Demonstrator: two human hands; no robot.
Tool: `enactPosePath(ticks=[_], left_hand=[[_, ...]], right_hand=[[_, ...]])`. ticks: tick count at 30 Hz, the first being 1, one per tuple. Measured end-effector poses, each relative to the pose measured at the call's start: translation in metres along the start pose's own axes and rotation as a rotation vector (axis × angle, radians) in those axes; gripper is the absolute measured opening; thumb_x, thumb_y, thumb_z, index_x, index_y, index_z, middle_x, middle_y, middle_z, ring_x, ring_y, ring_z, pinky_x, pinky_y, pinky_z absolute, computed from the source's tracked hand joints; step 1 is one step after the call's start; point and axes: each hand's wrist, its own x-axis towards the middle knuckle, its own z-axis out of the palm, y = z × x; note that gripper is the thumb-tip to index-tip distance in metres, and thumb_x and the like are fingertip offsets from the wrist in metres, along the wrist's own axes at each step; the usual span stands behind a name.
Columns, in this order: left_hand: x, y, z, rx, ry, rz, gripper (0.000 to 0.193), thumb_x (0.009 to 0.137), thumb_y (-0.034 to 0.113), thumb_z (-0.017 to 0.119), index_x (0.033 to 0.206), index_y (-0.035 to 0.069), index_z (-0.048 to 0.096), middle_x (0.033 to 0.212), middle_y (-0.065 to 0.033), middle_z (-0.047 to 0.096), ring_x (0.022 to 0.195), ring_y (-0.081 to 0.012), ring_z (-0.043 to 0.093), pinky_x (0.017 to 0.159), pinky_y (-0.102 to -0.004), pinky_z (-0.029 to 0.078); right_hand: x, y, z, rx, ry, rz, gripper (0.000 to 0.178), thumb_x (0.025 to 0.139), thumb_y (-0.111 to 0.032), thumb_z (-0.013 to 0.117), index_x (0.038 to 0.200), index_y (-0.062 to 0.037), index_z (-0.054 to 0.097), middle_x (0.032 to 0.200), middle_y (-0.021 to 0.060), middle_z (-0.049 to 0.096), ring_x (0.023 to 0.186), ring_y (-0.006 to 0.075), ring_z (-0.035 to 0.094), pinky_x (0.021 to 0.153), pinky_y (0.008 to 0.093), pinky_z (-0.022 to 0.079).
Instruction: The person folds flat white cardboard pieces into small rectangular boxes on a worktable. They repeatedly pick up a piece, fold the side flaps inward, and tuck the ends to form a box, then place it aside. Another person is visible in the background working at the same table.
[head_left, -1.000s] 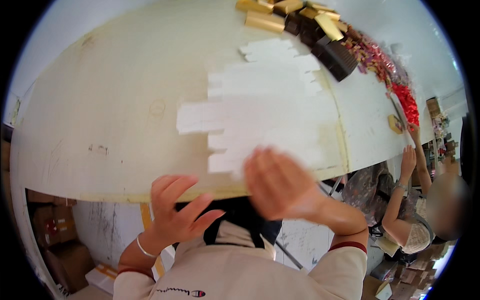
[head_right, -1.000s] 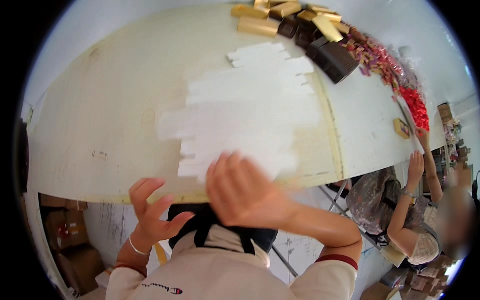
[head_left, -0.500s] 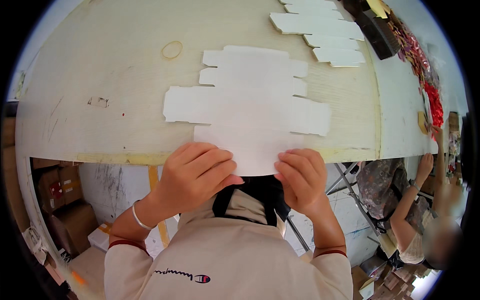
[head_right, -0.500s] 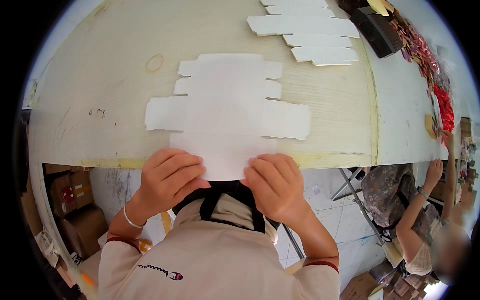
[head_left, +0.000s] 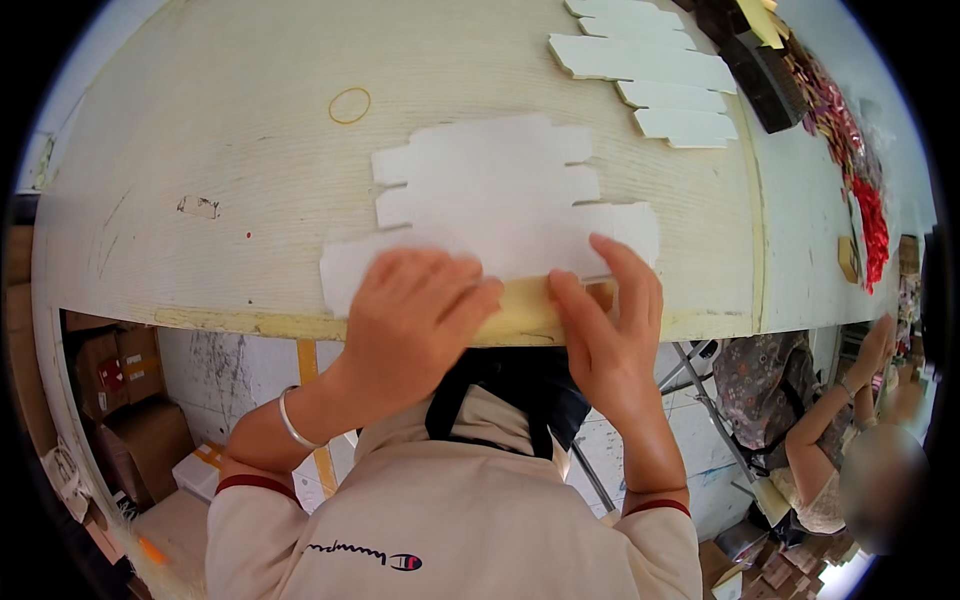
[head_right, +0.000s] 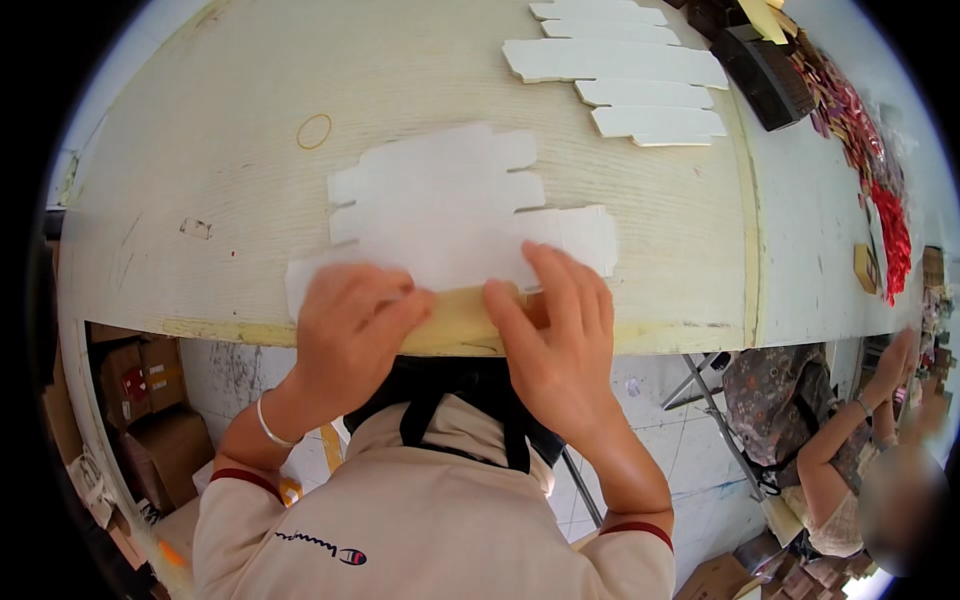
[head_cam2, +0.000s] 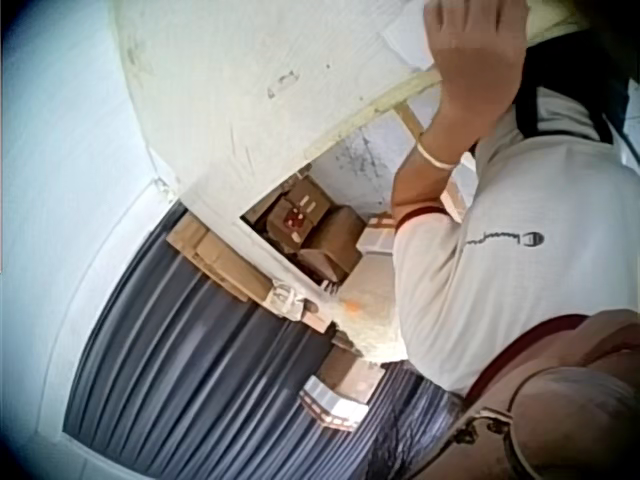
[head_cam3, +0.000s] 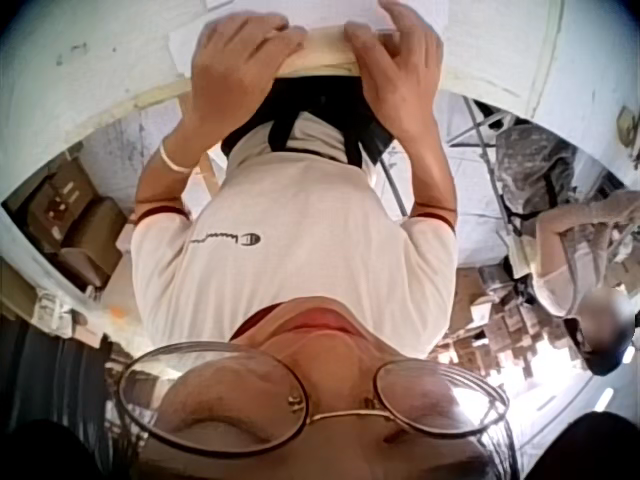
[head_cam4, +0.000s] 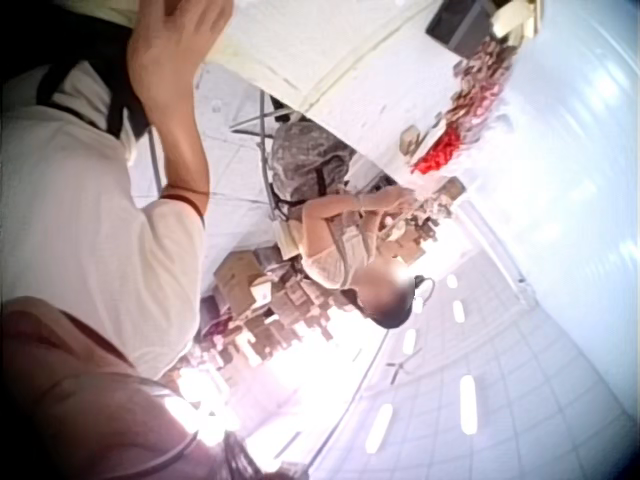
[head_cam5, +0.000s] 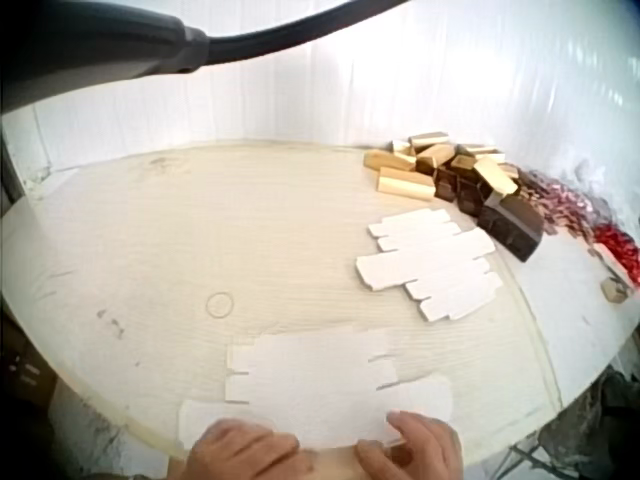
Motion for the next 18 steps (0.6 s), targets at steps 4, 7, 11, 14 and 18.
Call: enactPosePath(ticks=[4, 7, 11, 14, 18], left_hand=[[-0.020, 0.015, -0.007, -0.012, -0.070, 0.052, 0.032, 0.082, 0.029, 0.068, 0.103, 0.004, 0.067, 0.099, -0.0066, 0.059, 0.089, -0.0221, 0.056, 0.075, -0.0362, 0.047], [-0.028, 0.018, -0.010, 0.070, -0.078, 0.104, 0.037, 0.078, 0.029, 0.072, 0.105, 0.005, 0.068, 0.098, -0.0073, 0.059, 0.083, -0.0229, 0.056, 0.073, -0.0383, 0.048], [-0.024, 0.018, -0.010, -0.071, -0.063, 0.114, 0.022, 0.076, 0.007, 0.066, 0.097, 0.001, 0.067, 0.093, -0.0084, 0.060, 0.081, -0.0217, 0.057, 0.070, -0.0330, 0.049], [-0.023, 0.017, -0.012, -0.119, -0.067, 0.067, 0.021, 0.074, 0.008, 0.068, 0.094, 0.001, 0.066, 0.088, -0.0080, 0.059, 0.077, -0.0207, 0.057, 0.065, -0.0309, 0.048], [-0.004, 0.011, -0.013, -0.207, -0.164, -0.105, 0.015, 0.073, 0.009, 0.071, 0.084, 0.004, 0.064, 0.079, -0.0053, 0.058, 0.069, -0.0211, 0.054, 0.058, -0.0320, 0.044]], right_hand=[[-0.021, 0.000, -0.002, 0.046, -0.043, -0.185, 0.028, 0.081, -0.015, 0.069, 0.106, -0.0042, 0.069, 0.113, 0.0128, 0.060, 0.102, 0.0276, 0.060, 0.087, 0.0400, 0.049], [-0.028, 0.000, 0.001, -0.093, -0.005, -0.318, 0.023, 0.082, -0.010, 0.064, 0.104, -0.0048, 0.069, 0.106, 0.0088, 0.061, 0.097, 0.0222, 0.060, 0.079, 0.0341, 0.050], [-0.019, -0.009, -0.004, -0.049, -0.066, -0.309, 0.024, 0.079, -0.007, 0.063, 0.101, -0.0030, 0.067, 0.101, 0.0068, 0.059, 0.091, 0.0202, 0.058, 0.072, 0.0320, 0.048], [-0.011, -0.014, -0.007, 0.009, -0.117, -0.265, 0.026, 0.075, -0.004, 0.061, 0.101, -0.0014, 0.065, 0.095, 0.0072, 0.057, 0.084, 0.0205, 0.057, 0.067, 0.0315, 0.047], [0.015, -0.008, -0.014, 0.318, -0.328, -0.047, 0.026, 0.070, 0.002, 0.061, 0.095, -0.0015, 0.060, 0.085, 0.0078, 0.052, 0.073, 0.0226, 0.052, 0.060, 0.0334, 0.044]])
